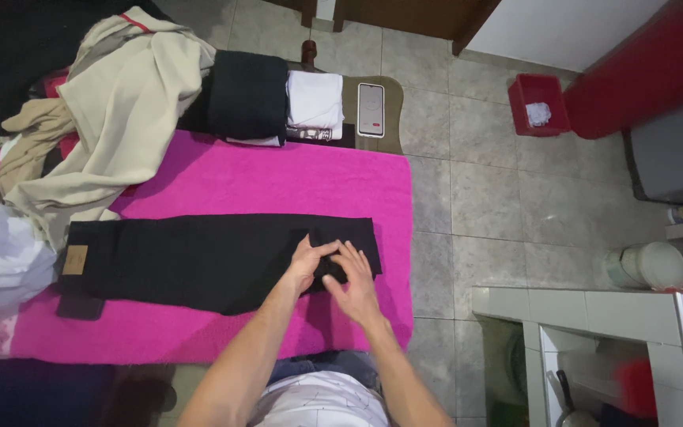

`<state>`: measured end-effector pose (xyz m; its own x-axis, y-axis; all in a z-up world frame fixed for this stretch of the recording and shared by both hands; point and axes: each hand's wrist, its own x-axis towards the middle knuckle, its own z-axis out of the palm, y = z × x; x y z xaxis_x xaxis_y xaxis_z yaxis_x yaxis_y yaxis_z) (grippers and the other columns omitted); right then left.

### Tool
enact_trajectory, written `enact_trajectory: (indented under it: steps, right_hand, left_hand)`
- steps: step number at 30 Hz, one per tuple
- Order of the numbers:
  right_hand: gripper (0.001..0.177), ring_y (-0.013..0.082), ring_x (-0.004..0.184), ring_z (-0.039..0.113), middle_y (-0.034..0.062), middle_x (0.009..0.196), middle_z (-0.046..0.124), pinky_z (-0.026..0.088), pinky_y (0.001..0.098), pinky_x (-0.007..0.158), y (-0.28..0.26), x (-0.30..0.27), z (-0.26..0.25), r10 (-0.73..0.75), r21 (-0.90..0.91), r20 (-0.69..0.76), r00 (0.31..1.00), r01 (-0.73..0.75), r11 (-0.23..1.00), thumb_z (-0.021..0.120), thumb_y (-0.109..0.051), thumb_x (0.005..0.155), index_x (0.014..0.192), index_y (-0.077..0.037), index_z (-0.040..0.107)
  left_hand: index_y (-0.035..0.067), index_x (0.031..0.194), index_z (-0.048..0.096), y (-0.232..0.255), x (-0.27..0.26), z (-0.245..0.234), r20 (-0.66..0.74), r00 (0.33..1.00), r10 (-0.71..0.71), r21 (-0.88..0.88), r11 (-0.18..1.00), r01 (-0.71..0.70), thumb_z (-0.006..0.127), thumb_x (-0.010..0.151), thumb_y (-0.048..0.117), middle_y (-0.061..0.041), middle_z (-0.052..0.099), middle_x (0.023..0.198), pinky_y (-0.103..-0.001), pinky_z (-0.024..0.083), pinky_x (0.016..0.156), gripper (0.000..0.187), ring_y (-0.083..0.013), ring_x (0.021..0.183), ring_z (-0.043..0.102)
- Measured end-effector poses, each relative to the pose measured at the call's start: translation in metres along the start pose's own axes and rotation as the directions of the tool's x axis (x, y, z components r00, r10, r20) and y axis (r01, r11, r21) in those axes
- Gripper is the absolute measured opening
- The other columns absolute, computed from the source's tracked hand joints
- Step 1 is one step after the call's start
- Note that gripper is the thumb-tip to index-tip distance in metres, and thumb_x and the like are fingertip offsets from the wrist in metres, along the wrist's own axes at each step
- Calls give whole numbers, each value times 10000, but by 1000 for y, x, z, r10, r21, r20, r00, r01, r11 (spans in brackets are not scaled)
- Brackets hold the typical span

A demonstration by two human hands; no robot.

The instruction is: The person folds a pair of black pants and a red pair of underwear on a pink-covered table. They smooth and fold each item into a compact rectangle and place them on the table.

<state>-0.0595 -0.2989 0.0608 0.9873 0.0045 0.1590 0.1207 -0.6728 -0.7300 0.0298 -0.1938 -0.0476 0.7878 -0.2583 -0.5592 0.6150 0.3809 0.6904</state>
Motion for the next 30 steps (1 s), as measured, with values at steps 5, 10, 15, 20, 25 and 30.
enact_trajectory:
  steps: [5,10,15,20,25,30]
  right_hand:
    - [425,355,1237,553,172,1261,627,395,463,1082,40,2,-1,298,71,-363,883,-293,953,771,-157,823,1221,-97,635]
    - [897,300,1387,426,140,1488,466,339,430,1167,65,23,-13,751,227,-61,658,-723,652,848,-334,737,1486,-231,366]
    - [1050,290,1410,390,107,1523,428,325,428,1170,89,30,-7,818,191,43,574,-808,557,874,-505,664,1527,-320,305]
    - [999,379,1434,337,210,1529,393,294,466,1179,48,43,-26,784,276,48,619,-763,585,853,-418,710,1526,-159,338]
    - [1054,354,1407,383,175,1506,429,326,448,1160,65,37,-24,808,244,-1,589,-784,571,920,-422,639,1511,-209,367]
    - [1019,302,1384,430,125,1486,469,356,411,1144,80,35,-20,856,172,-45,515,-840,514,914,-425,637,1492,-259,386]
  left_hand:
    - [83,1062,687,-4,3,-2,-111,992,-51,-26,998,48,751,714,-13,-108,700,987,-388,560,767,367,-243,930,660]
    - [90,1128,686,-14,15,-5,-116,992,-57,-34,998,53,739,655,-23,-115,693,1027,-403,550,786,490,-261,962,648]
    - [111,1177,679,-10,11,11,-118,988,-102,-82,992,92,734,659,-37,-110,690,1080,-414,567,808,542,-281,982,657]
    - [120,1199,667,-34,24,23,-59,986,-155,-161,976,144,731,678,-35,-137,691,1070,-457,582,791,547,-332,951,676]
    - [128,1260,613,-59,46,29,-44,993,-111,-38,993,109,718,737,-7,-138,653,1151,-432,546,856,550,-295,1024,639]
    - [151,1550,214,-27,28,41,-83,995,-60,733,672,102,728,848,354,-185,414,1512,-420,359,1164,893,-287,1399,406]
